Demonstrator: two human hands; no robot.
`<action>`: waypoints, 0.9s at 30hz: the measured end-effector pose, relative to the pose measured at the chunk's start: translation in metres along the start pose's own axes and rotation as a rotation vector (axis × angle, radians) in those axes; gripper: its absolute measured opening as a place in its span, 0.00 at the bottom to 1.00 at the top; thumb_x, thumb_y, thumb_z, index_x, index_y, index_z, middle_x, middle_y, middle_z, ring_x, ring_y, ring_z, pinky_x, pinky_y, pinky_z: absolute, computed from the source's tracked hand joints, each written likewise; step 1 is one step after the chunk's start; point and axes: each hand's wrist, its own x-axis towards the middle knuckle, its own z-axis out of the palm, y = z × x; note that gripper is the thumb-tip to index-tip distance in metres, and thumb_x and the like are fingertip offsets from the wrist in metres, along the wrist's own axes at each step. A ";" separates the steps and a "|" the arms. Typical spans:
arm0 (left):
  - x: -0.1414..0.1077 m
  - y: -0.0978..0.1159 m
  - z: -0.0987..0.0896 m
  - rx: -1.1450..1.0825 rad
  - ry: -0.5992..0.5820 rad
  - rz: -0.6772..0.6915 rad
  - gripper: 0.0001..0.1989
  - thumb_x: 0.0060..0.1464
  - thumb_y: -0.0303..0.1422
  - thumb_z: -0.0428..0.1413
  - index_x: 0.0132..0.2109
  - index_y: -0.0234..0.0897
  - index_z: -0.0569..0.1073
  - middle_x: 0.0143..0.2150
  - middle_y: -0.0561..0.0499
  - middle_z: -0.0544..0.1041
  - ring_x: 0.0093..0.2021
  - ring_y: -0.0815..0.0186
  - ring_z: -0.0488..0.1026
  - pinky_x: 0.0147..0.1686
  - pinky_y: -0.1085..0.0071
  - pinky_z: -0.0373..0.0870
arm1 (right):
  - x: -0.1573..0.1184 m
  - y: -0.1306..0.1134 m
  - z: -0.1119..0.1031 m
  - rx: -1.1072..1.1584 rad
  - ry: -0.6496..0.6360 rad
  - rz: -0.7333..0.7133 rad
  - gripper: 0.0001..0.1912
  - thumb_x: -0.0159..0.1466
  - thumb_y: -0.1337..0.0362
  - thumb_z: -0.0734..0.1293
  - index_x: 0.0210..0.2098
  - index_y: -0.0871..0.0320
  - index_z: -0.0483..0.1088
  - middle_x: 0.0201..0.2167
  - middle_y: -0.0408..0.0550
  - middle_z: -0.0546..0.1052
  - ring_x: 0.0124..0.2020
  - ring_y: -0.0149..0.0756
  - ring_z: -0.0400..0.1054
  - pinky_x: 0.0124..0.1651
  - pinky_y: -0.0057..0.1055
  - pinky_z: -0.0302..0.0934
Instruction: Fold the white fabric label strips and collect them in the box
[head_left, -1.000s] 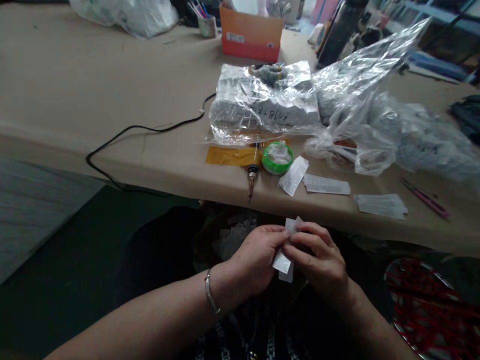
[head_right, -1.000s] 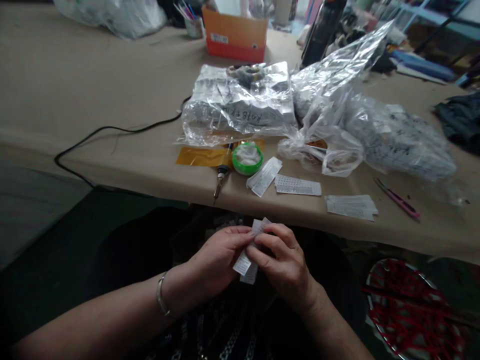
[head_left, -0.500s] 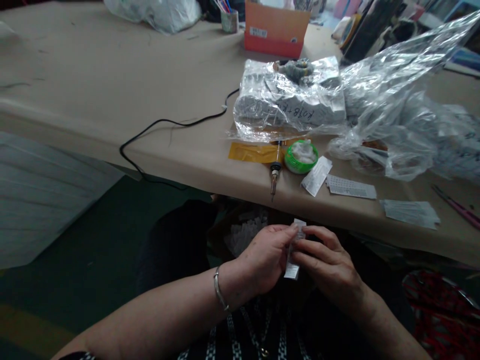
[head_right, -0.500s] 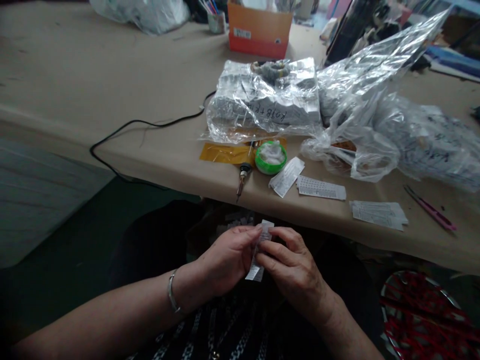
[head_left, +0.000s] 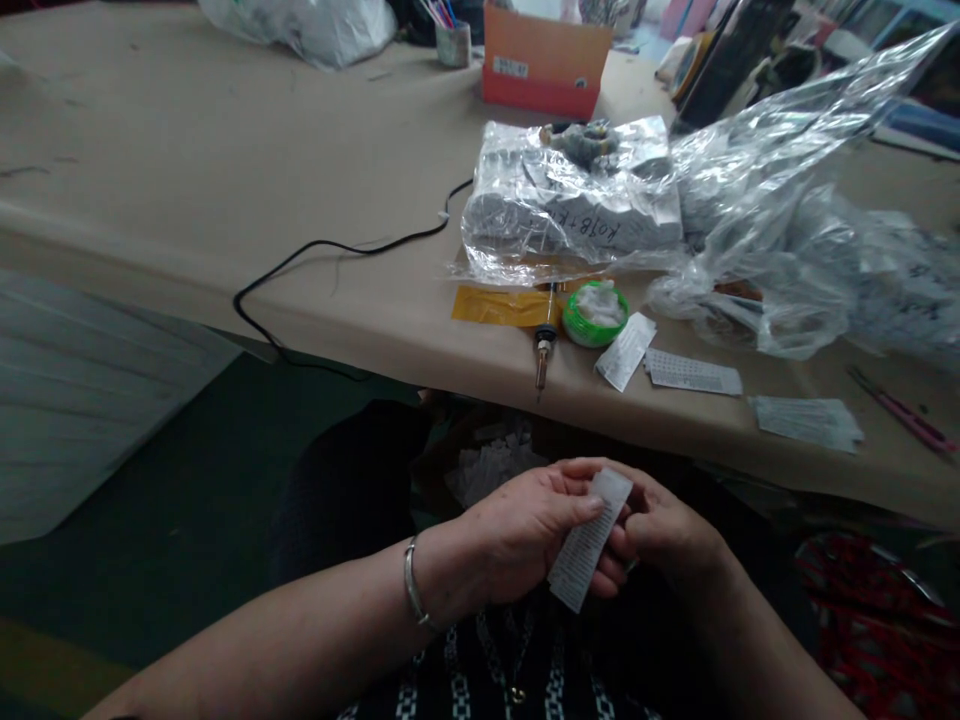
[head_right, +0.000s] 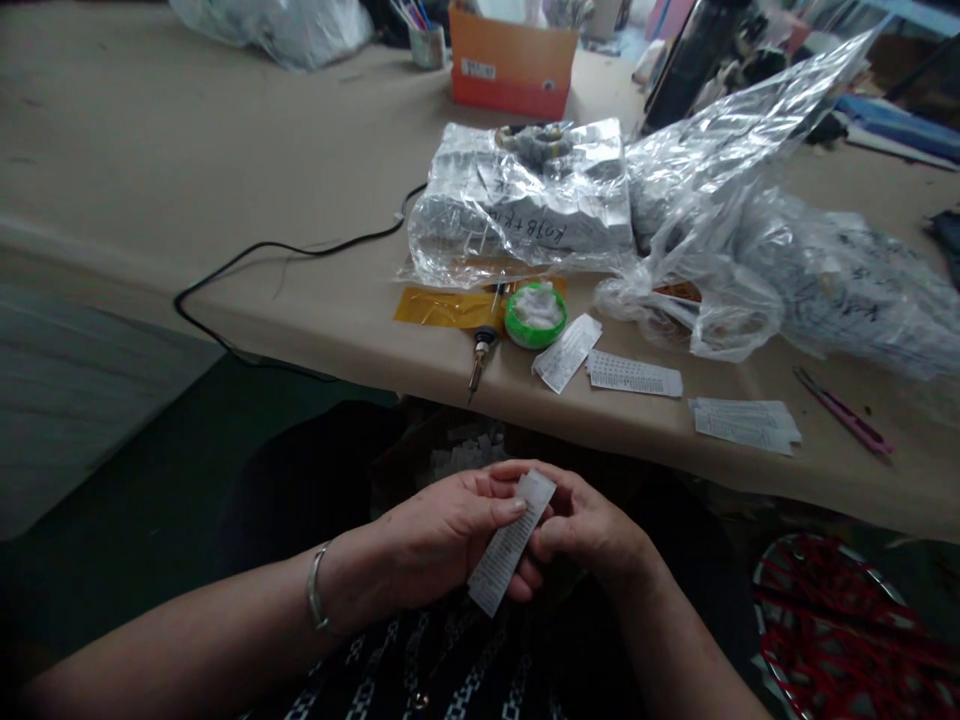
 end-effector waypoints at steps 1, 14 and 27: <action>-0.001 -0.001 0.000 0.006 -0.016 -0.021 0.12 0.51 0.33 0.59 0.40 0.28 0.74 0.29 0.44 0.75 0.23 0.68 0.73 0.27 0.70 0.72 | 0.002 0.000 -0.002 0.027 -0.046 -0.004 0.31 0.50 0.55 0.74 0.51 0.56 0.69 0.46 0.54 0.75 0.37 0.38 0.74 0.37 0.32 0.69; -0.017 -0.023 -0.005 0.117 0.003 -0.147 0.16 0.45 0.41 0.62 0.35 0.33 0.72 0.23 0.52 0.71 0.19 0.71 0.69 0.22 0.74 0.67 | 0.003 0.008 0.006 0.025 -0.257 0.024 0.21 0.51 0.52 0.74 0.40 0.55 0.74 0.58 0.53 0.67 0.59 0.48 0.62 0.58 0.47 0.57; -0.034 -0.036 -0.009 0.030 0.008 -0.095 0.15 0.49 0.42 0.60 0.33 0.33 0.71 0.25 0.54 0.69 0.22 0.72 0.69 0.25 0.75 0.68 | -0.046 0.005 0.055 -1.008 0.334 -0.296 0.22 0.65 0.60 0.61 0.58 0.56 0.61 0.52 0.53 0.72 0.53 0.39 0.68 0.53 0.31 0.65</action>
